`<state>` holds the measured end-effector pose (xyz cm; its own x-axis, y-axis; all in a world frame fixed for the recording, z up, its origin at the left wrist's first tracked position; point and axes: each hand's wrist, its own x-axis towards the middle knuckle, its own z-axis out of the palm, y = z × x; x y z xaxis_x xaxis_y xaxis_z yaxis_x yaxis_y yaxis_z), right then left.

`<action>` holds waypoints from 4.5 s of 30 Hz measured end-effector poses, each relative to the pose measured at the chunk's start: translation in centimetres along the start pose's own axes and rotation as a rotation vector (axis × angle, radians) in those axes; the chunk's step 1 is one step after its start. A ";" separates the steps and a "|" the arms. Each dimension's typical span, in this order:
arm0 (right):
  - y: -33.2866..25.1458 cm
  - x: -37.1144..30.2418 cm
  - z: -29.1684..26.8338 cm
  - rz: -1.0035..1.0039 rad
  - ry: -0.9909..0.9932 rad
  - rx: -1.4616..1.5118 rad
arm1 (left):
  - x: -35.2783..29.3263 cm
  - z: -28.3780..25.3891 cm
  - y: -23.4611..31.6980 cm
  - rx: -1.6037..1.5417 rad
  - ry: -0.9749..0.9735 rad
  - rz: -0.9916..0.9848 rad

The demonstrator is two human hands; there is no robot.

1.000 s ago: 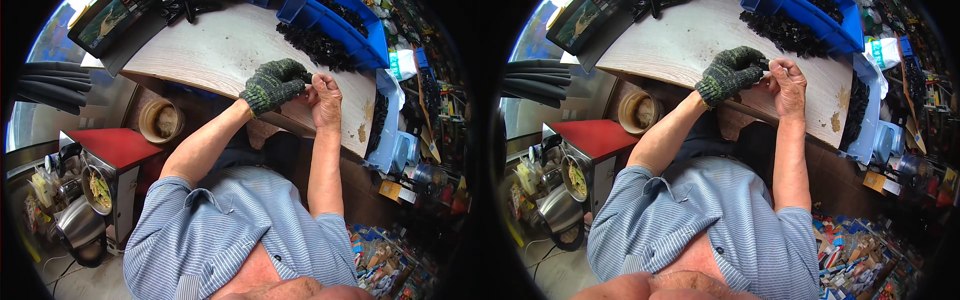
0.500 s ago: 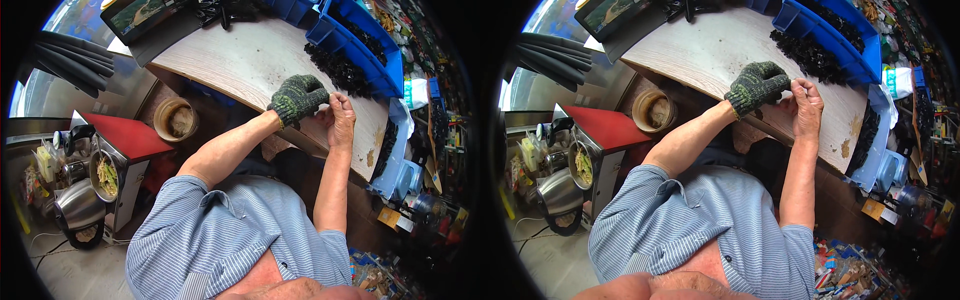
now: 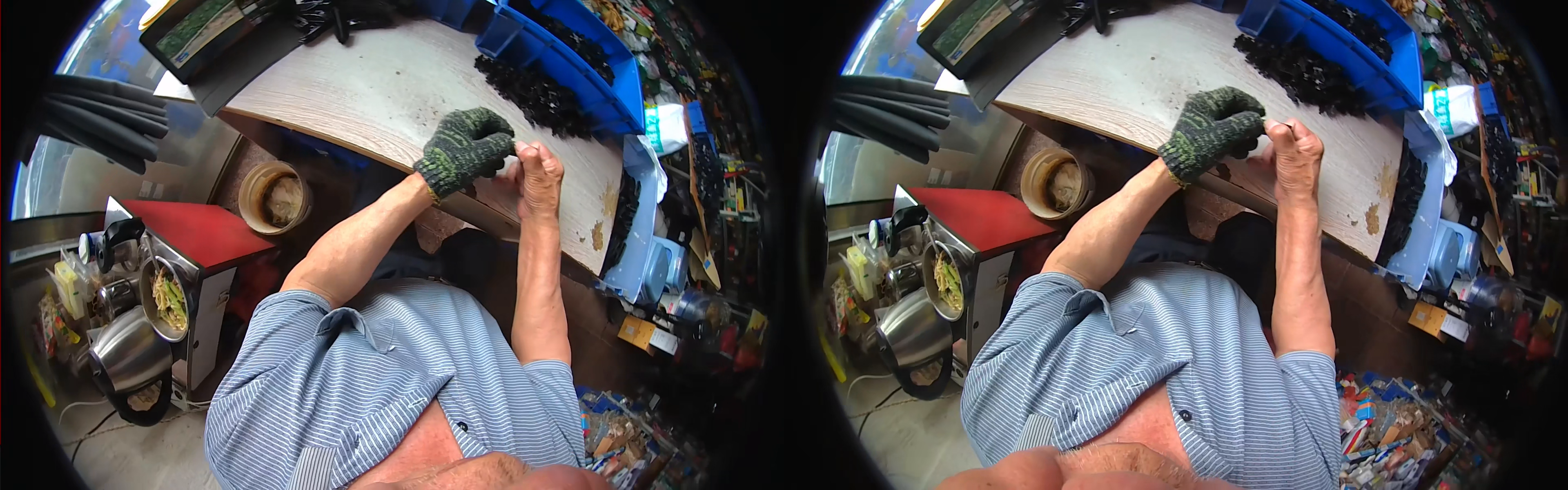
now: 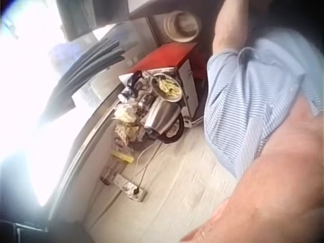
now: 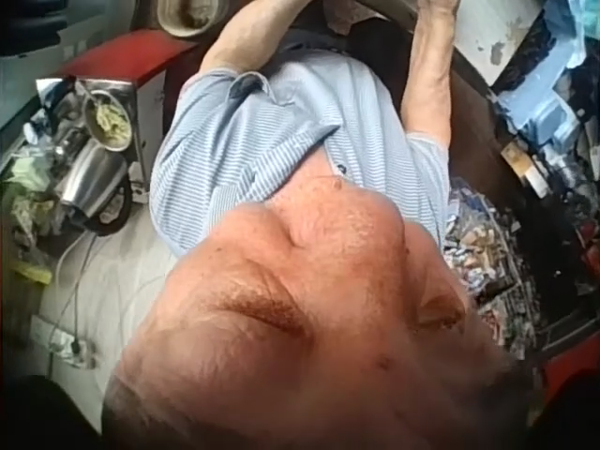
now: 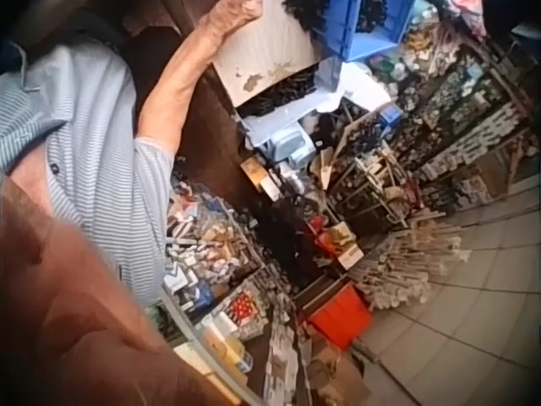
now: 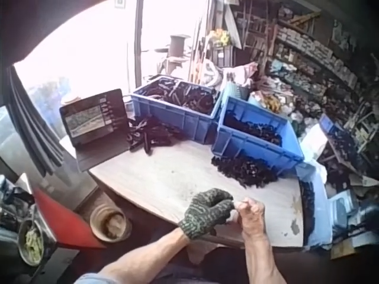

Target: Assembling and inspecting small black plastic components at a workbench.

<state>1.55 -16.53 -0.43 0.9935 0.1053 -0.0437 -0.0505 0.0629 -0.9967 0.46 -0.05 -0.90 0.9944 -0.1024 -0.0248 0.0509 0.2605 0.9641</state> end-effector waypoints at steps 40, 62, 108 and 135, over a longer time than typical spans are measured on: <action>-1.4 6.8 -1.5 0.155 0.345 -0.770 | 0.4 0.3 -2.6 0.313 0.065 0.300; 0.9 1.2 1.3 -0.042 0.114 -0.118 | 5.0 -1.4 -2.5 0.398 -0.086 0.210; 1.6 1.0 0.1 -0.102 0.085 0.089 | 5.2 -16.7 6.1 1.627 0.270 0.243; 1.7 0.9 -0.9 -0.105 0.035 0.218 | 0.3 -4.4 -0.3 0.243 0.044 0.213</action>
<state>2.46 -17.18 -2.18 0.9972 0.0531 0.0531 0.0359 0.2845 -0.9580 1.16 4.10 -2.37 0.9836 -0.0276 0.1781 -0.1771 0.0341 0.9836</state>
